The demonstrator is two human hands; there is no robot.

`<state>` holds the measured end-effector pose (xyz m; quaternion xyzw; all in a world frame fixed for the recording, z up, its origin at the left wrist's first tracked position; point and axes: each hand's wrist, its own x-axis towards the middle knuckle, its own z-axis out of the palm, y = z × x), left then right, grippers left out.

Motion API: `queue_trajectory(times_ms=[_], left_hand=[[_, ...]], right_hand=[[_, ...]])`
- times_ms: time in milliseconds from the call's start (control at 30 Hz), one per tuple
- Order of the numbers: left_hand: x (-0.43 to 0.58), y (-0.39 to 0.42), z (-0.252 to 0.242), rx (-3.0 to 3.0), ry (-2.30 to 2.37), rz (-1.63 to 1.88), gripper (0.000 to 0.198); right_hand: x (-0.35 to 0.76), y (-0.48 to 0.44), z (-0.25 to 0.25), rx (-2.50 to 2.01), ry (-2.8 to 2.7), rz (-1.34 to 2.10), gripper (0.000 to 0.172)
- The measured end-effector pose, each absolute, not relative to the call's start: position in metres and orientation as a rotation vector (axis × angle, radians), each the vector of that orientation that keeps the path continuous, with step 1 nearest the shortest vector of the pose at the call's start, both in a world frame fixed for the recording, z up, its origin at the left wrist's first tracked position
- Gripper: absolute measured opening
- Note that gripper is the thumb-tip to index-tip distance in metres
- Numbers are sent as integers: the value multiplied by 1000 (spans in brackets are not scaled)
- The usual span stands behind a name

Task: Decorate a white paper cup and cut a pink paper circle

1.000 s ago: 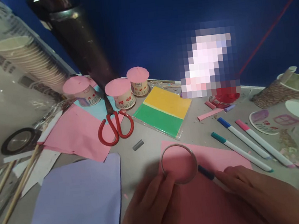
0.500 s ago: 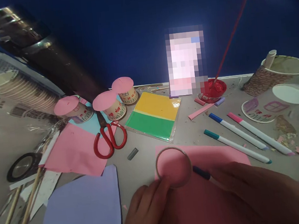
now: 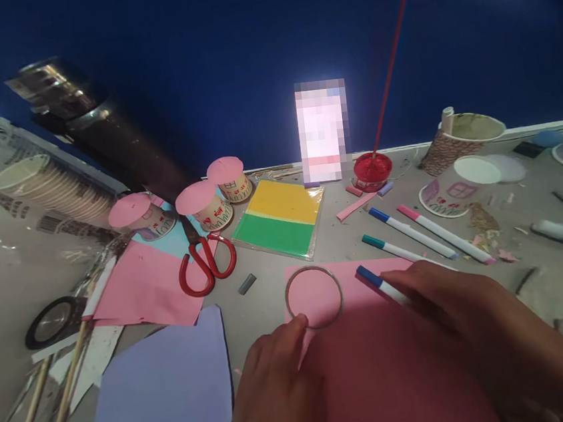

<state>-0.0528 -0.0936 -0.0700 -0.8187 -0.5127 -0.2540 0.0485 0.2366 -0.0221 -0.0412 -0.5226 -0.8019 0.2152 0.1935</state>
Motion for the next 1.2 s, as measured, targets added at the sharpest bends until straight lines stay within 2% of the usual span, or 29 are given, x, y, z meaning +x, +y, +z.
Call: queue_trajectory(times_ms=[100,233,333,467,633,733,767,867,933,1067,1200], left_hand=[[-53,-90,-51,-2614,-1476,-736,35],[-50,-88,-30,-2625,-1417,-634,37],[-48,-83,-22,-2627,-1429,-594,38],[-47,-69,-17,-2619,-1387,-601,30],[-38,-58,-3,-2647,-1350,-630,24],[-32,-58,13,-2768,-1496,-751,19],[-31,-58,19,-2792,-1565,-801,20],[-26,-55,31,-2812,-1672,-891,39],[-21,-54,34,-2864,-1639,-837,37],[-11,-53,30,-2958,-1612,-545,17],[-12,-55,26,-2941,-1702,-374,22]], right_hand=[[233,-16,-37,-1478,-2066,822,36],[228,-10,-32,-1427,-1921,944,27],[226,-10,-28,-1361,-1977,964,27],[225,-12,-25,-1326,-1924,1017,29],[228,-11,-20,-1299,-1554,1478,29],[232,-10,-19,-1215,-1343,1700,28],[233,-10,-18,-1187,-1318,1745,29],[234,-13,-16,-1095,-1373,1828,29],[232,-15,-14,-1043,-1458,1868,28],[228,-19,-17,-975,-1574,1890,29],[226,-19,-22,-952,-1540,1879,32]])
